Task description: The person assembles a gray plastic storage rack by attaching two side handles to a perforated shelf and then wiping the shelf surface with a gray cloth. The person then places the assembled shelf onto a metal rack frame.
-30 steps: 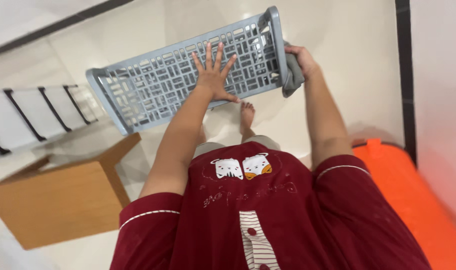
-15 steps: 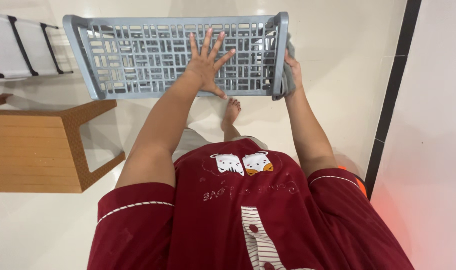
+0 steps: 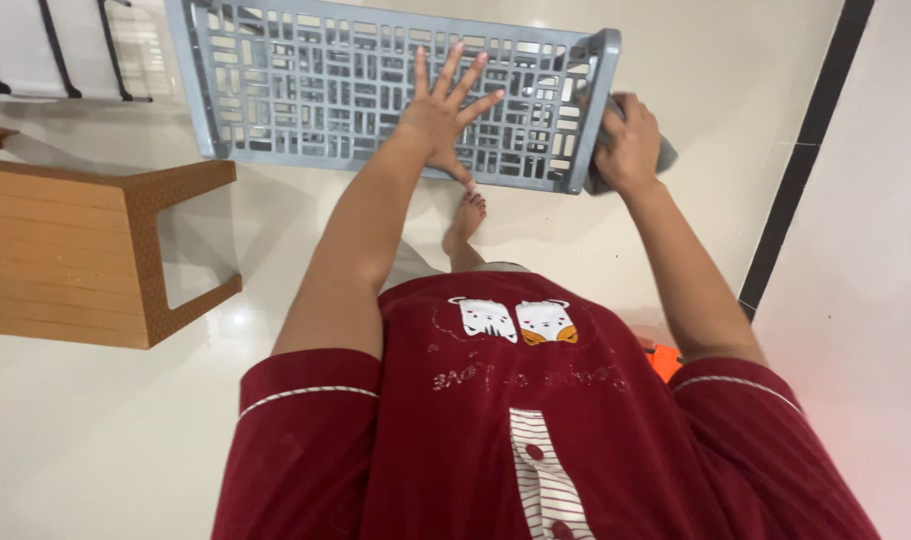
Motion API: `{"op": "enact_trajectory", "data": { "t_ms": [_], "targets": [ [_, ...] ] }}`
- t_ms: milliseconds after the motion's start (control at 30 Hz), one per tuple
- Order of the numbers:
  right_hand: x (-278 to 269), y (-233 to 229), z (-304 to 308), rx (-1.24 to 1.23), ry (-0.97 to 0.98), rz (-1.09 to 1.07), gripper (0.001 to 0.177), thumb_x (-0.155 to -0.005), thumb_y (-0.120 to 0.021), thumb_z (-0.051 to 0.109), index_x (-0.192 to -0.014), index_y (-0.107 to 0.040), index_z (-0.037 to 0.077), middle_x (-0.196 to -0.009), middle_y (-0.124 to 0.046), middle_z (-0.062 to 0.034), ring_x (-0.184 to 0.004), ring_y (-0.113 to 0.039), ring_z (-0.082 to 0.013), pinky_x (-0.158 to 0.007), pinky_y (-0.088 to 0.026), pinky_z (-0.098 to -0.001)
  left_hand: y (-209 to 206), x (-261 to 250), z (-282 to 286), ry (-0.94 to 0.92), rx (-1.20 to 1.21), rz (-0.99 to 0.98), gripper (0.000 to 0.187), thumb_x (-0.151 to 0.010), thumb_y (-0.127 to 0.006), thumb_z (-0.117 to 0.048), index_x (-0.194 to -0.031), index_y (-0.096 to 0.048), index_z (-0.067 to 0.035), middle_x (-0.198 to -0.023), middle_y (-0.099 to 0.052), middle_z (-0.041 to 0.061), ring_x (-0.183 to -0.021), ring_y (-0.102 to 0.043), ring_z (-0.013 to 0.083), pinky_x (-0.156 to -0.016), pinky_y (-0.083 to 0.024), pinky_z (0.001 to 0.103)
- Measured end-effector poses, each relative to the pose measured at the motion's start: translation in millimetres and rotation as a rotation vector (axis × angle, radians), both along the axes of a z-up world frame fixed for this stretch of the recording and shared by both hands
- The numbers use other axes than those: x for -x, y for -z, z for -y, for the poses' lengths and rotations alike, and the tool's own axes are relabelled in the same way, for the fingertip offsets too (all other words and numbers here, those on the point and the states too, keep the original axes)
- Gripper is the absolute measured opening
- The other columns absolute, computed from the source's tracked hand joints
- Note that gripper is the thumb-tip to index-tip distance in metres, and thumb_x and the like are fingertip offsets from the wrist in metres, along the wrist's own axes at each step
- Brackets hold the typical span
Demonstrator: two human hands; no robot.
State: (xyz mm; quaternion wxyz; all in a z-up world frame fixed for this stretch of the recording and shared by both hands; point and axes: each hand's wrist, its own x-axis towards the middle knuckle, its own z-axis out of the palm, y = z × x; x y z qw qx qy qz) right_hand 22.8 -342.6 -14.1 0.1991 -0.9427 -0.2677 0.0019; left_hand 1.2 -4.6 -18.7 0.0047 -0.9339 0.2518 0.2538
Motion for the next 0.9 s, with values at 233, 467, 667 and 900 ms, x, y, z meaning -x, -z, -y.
{"op": "enact_trajectory", "data": {
  "t_ms": [233, 467, 667, 900],
  "targets": [
    [27, -9, 35, -0.108, -0.133, -0.216, 0.054, -0.075, -0.064, -0.002, -0.124, -0.072, 0.019, -0.123, -0.063, -0.0143, -0.111, -0.061, -0.0374, -0.093, -0.051, -0.0467, -1, 1, -2, -0.023, 0.024, 0.028, 0.151, -0.043, -0.065, -0.098, -0.165, 0.002, -0.039, -0.167, 0.026, 0.014, -0.147, 0.031, 0.0450, -0.107, 0.013, 0.082],
    [-36, 9, 4, 0.095, -0.129, 0.325, 0.051, -0.084, -0.075, 0.003, -0.132, -0.075, 0.021, -0.124, -0.062, -0.0149, -0.107, -0.059, -0.0337, -0.088, -0.045, -0.0443, -6, 1, 0, -0.021, -0.005, -0.016, 0.149, -0.046, -0.066, -0.097, -0.165, 0.004, -0.039, -0.166, 0.029, 0.015, -0.146, 0.033, 0.0458, -0.106, 0.013, 0.083],
    [-22, 22, 15, -0.076, -0.076, 0.074, 0.058, -0.082, -0.075, -0.002, -0.134, -0.074, 0.022, -0.127, -0.061, -0.0162, -0.114, -0.059, -0.0389, -0.098, -0.050, -0.0470, -1, 0, 1, -0.027, -0.005, -0.014, 0.149, -0.046, -0.067, -0.097, -0.164, 0.005, -0.040, -0.166, 0.030, 0.014, -0.145, 0.035, 0.0442, -0.106, 0.014, 0.082],
    [70, 24, 50, -0.240, 0.007, -0.339, 0.057, -0.075, -0.061, -0.012, -0.124, -0.071, 0.015, -0.124, -0.059, -0.0184, -0.115, -0.062, -0.0380, -0.097, -0.053, -0.0415, 1, 0, 0, -0.030, 0.024, -0.013, 0.152, -0.043, -0.067, -0.097, -0.165, 0.003, -0.039, -0.167, 0.028, 0.013, -0.146, 0.033, 0.0441, -0.108, 0.014, 0.082]
  ]
}}
